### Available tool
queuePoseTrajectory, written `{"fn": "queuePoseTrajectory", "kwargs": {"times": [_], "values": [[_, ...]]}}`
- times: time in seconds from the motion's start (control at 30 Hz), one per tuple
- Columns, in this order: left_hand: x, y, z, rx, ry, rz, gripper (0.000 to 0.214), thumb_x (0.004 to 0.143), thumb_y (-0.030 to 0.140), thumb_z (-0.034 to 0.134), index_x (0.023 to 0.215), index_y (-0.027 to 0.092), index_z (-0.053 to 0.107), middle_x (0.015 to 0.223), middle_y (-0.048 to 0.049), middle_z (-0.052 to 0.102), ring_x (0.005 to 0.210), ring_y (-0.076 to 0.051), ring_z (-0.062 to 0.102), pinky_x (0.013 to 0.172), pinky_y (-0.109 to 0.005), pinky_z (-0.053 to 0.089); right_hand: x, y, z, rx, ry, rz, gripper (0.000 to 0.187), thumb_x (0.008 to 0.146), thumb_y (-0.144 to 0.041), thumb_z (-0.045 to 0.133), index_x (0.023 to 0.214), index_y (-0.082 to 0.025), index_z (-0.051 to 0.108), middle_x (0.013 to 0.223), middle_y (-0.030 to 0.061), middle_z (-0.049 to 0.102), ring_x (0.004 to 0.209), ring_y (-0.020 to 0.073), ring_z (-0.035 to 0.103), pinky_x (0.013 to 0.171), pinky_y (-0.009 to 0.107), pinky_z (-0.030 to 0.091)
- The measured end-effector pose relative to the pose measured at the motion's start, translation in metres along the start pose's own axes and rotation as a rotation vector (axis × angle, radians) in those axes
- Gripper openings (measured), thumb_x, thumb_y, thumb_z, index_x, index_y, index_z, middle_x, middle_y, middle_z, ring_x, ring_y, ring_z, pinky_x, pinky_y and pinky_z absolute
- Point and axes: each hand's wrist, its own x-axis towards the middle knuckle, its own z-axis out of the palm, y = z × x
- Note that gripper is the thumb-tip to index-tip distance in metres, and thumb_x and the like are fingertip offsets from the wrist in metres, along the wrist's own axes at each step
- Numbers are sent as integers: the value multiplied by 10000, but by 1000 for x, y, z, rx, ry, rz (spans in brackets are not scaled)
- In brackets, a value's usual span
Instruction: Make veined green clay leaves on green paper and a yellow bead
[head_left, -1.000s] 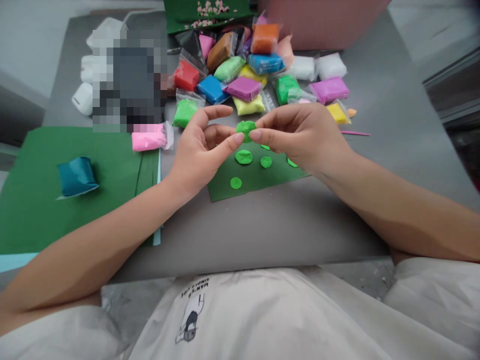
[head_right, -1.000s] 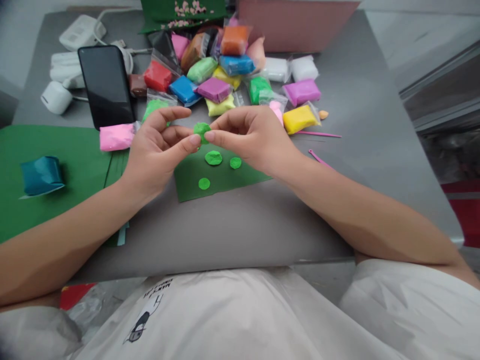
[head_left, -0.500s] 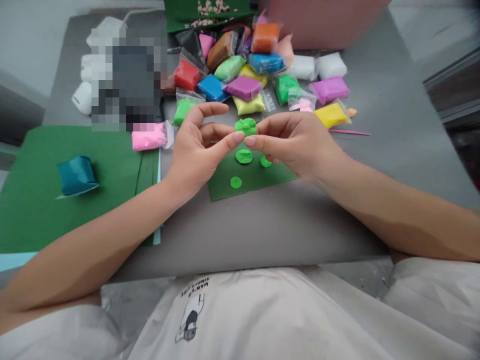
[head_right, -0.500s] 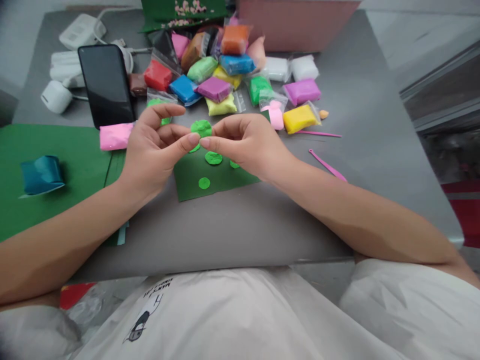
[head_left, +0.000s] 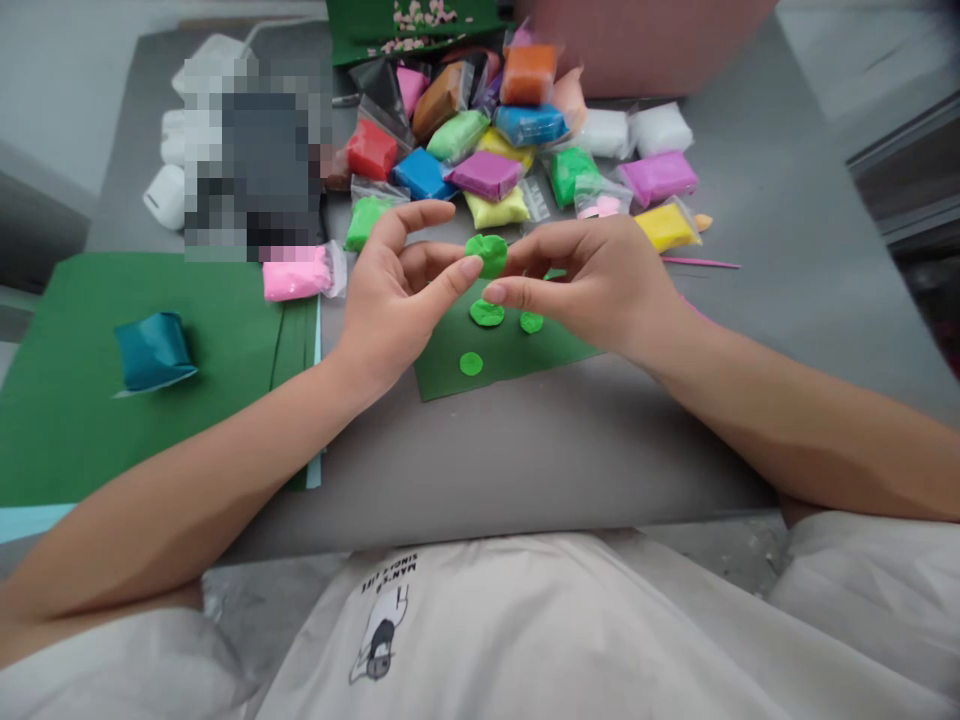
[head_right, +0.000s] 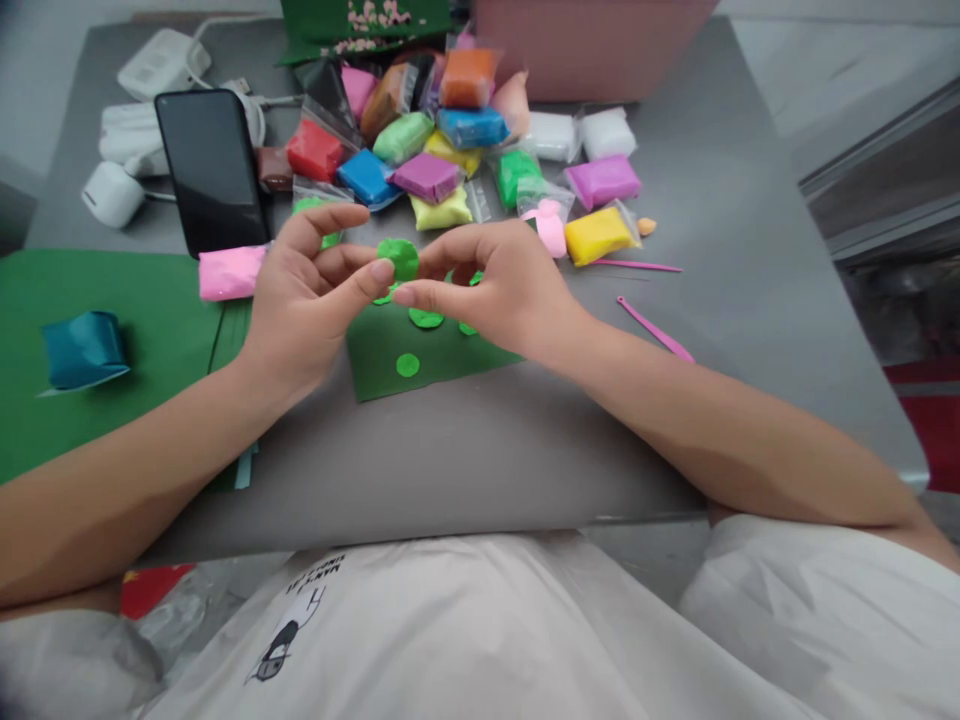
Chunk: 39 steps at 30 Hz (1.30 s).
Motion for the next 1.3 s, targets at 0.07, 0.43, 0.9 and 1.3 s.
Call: {"fn": "queuePoseTrajectory", "kwargs": {"times": [0.07,0.43,0.9,1.3], "values": [[0,0,-1,5,-4,-1,511,862,550,915,1214,337,611,1016,15,838,1063,-293,786,957,-509,629,1,-2,-3,-18,0,-15,495,720,-665,966,795,-222,758,775,25,691,734,179,588,654,338,493],[-1,-1,-1,113,-82,70,573,855,591,881,1235,287,577,968,-17,792,959,-267,789,889,-448,639,15,13,-19,-10,-80,-33,321,798,-505,943,791,-240,761,921,39,733,784,175,586,693,356,438],[31,28,-41,151,89,211,198,1022,250,732,1189,250,626,980,33,830,883,-153,792,757,-326,644,23,-9,-32,-525,20,-112,85,912,-267,782,833,-299,786,892,29,737,841,228,632,820,398,497],[23,-10,-33,575,-163,183,306,1117,434,561,1352,241,522,1124,-46,855,1046,-259,809,916,-465,635,40,-2,-28,-409,-174,244,131,901,-363,814,934,-236,826,802,17,694,722,163,543,693,340,402]]}}
